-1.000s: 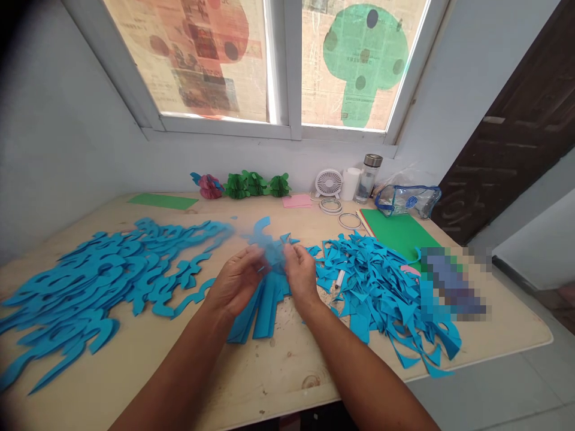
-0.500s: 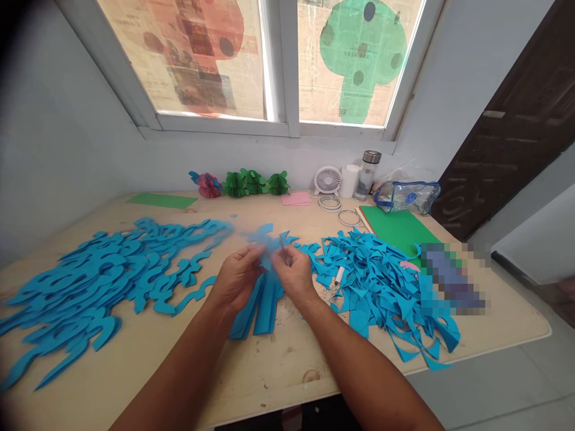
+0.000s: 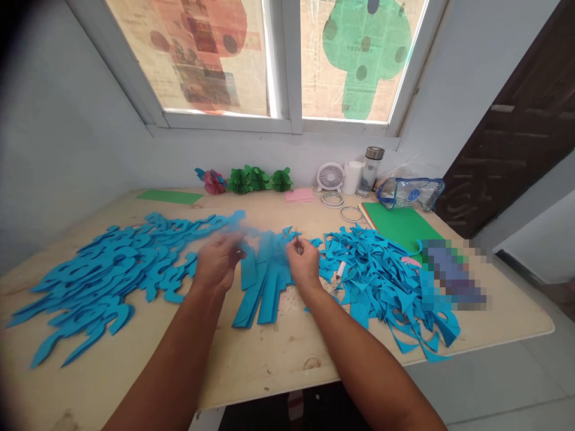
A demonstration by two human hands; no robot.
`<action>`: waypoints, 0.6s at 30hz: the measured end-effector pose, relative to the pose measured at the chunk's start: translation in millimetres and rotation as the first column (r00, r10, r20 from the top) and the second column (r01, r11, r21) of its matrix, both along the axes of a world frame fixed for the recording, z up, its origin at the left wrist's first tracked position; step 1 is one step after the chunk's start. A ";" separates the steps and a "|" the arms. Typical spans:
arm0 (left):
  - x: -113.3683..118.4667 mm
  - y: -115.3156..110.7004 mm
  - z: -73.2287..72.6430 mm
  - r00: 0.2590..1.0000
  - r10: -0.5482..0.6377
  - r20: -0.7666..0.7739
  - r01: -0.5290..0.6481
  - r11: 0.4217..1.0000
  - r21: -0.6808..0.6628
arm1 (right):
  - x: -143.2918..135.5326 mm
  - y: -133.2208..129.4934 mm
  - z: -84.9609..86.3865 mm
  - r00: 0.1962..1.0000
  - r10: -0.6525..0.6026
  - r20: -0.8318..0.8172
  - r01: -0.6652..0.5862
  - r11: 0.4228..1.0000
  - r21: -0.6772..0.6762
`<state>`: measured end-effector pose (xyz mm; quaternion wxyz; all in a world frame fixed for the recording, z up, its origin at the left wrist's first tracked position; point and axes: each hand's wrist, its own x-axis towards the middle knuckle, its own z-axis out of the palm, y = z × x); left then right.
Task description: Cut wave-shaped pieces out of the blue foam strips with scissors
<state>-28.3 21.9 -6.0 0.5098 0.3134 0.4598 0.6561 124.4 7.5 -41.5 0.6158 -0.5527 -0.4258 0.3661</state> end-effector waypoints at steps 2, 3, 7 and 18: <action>-8.0 5.0 -3.1 0.996 0.060 -0.071 -0.062 0.998 -0.025 | 3.5 3.7 -1.7 0.997 -0.071 -0.041 0.071 0.997 -0.004; -13.5 7.1 -4.6 0.991 0.074 -0.109 -0.080 0.996 -0.050 | 5.3 5.4 -2.4 0.993 -0.089 -0.082 0.086 0.995 -0.040; -48.2 5.3 -8.4 0.929 0.161 -0.333 -0.218 0.966 -0.141 | 10.3 10.0 -5.1 0.963 -0.140 -0.230 0.125 0.989 -0.078; -53.7 -18.7 -16.8 -0.010 -0.090 -0.996 0.021 0.996 -0.090 | 2.3 4.9 -8.3 0.983 -0.060 -0.175 0.065 0.998 0.022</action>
